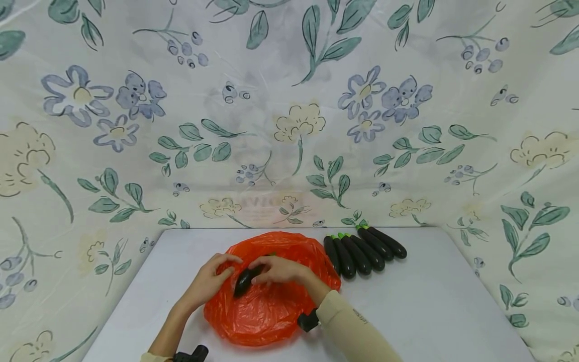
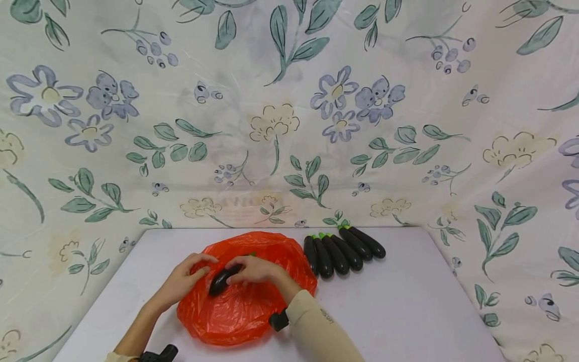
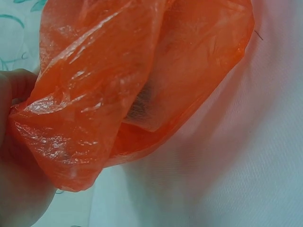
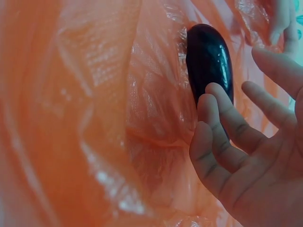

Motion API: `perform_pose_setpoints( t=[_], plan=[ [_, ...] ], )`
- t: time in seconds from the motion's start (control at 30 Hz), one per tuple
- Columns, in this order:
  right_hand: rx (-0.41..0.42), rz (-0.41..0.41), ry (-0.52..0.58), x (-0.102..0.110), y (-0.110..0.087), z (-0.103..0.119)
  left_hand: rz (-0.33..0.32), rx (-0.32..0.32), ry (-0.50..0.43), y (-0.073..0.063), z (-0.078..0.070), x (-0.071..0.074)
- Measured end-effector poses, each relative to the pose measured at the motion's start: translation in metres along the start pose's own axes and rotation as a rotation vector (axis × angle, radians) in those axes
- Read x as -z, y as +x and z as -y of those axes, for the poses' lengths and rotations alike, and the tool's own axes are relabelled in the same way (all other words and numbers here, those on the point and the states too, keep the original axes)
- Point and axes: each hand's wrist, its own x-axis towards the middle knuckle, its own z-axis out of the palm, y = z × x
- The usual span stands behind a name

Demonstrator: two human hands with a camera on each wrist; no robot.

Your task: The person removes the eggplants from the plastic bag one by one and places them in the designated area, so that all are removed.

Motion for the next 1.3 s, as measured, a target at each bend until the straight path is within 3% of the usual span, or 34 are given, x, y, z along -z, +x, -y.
perform_pose_setpoints(
  t=[0.47,0.7,1.0,1.3],
  plan=[
    [-0.043,0.055,-0.068,-0.008,0.001,-0.001,0.01,0.002,0.0,-0.001,0.002,0.0],
    [-0.06,-0.002,-0.069,-0.006,-0.001,-0.003,0.007,0.004,0.004,0.0,-0.002,0.001],
    [-0.099,-0.05,-0.227,-0.012,0.001,0.003,-0.002,-0.001,0.017,0.002,0.0,-0.001],
    [-0.113,-0.043,-0.229,-0.015,0.002,0.005,-0.008,0.006,0.012,0.0,0.0,0.001]
  ],
)
